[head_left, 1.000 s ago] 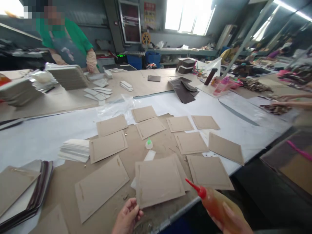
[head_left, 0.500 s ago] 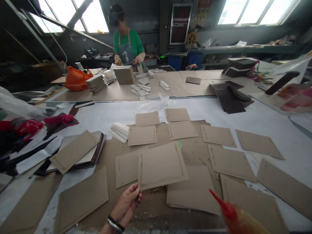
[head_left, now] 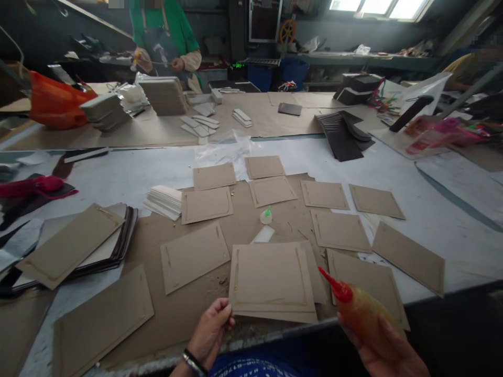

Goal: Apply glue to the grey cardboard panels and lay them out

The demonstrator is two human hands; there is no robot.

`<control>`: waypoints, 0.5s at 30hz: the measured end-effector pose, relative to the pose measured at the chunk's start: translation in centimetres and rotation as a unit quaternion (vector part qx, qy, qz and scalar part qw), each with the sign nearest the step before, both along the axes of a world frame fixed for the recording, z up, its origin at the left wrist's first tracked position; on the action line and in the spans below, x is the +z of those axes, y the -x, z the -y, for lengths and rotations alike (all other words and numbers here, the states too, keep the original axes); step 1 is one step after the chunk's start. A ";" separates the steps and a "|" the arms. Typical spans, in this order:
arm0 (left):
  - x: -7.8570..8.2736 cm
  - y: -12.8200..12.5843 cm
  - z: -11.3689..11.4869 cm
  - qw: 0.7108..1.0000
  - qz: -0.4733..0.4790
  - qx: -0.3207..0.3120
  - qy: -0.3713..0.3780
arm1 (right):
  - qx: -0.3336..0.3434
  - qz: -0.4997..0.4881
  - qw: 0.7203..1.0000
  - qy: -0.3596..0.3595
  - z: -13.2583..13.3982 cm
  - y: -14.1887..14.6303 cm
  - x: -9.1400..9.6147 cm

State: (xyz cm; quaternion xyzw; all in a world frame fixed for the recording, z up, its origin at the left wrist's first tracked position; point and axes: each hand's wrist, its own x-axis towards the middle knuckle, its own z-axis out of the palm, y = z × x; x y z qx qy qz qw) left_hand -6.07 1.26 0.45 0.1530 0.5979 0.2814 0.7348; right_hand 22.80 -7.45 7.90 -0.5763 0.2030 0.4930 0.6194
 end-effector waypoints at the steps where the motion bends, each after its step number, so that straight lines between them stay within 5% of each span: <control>1: -0.4 -0.6 0.2 1.000 -0.013 -0.011 -0.007 | -0.003 0.004 1.000 -0.006 0.1 0.0 -0.1; 11: -4.1 -2.8 1.6 0.980 -0.167 -0.087 -0.067 | -0.027 0.003 1.000 0.013 0.6 -0.3 -0.3; 15: -4.2 -2.8 1.8 0.951 -0.240 -0.168 -0.096 | -0.034 -0.018 0.998 0.046 -0.6 -0.3 -0.1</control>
